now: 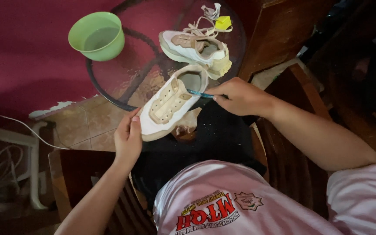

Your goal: The person scrubs a white and beige sneaker with a blue brush, focusing on the upper, sides, and interior. The person removes the insole and scrubs it separately before placing it back inside the shoe.

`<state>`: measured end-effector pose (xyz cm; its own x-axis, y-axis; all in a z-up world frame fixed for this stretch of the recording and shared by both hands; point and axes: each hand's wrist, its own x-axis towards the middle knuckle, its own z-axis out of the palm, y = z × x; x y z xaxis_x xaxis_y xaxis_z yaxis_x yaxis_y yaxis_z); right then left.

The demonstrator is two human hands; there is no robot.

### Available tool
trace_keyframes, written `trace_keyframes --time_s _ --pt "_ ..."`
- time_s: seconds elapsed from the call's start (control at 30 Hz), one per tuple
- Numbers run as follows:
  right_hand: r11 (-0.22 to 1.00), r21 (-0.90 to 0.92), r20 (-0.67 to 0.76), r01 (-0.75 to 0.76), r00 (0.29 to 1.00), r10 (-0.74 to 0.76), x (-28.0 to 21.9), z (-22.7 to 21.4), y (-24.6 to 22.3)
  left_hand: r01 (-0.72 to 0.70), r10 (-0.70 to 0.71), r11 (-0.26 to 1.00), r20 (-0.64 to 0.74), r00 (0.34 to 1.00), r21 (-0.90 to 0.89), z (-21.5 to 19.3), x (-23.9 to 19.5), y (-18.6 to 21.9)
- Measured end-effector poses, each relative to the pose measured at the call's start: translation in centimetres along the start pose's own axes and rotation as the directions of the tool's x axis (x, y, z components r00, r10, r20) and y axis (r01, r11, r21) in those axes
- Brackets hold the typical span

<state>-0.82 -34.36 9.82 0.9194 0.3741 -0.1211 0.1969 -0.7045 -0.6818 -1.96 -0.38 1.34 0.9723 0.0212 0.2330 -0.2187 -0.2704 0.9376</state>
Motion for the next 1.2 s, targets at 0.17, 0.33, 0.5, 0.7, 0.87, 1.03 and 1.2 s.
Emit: trace_keyframes --time_s 0.17,0.33,0.5,0.7,0.87,1.03,1.2 --pt "0.985 0.067 -0.059 0.158 0.986 -0.154 0.6 0.4 2.4 0.074 -0.075 0.996 -0.013 0.997 -0.049 0.2 0.2 -0.2" --pt "0.952 0.082 -0.13 0.296 0.95 -0.284 1.2 0.9 4.1 0.129 -0.13 0.99 -0.019 0.991 -0.057 0.1 0.0 1.0" --pt "0.91 0.028 -0.233 0.414 0.888 -0.397 1.7 1.3 5.1 0.14 -0.147 0.986 -0.069 0.987 -0.092 0.1 0.5 0.2" --pt "0.876 -0.379 -0.299 0.298 0.856 -0.421 0.9 1.7 4.4 0.14 -0.145 0.983 -0.038 0.989 -0.118 0.4 0.5 -0.2" --pt "0.906 -0.413 -0.367 0.086 0.895 -0.252 2.3 -0.8 4.8 0.101 -0.104 0.988 -0.025 0.994 -0.119 0.3 0.5 -0.4" --pt "0.969 -0.229 -0.374 0.094 0.91 -0.177 4.4 -0.6 0.2 0.062 -0.061 0.991 0.012 0.998 -0.122 1.0 0.4 -0.5" --pt "0.981 -0.155 -0.23 0.12 0.961 -0.153 9.0 2.6 1.9 0.101 -0.098 0.993 0.051 0.994 -0.054 1.0 -0.1 -0.3"
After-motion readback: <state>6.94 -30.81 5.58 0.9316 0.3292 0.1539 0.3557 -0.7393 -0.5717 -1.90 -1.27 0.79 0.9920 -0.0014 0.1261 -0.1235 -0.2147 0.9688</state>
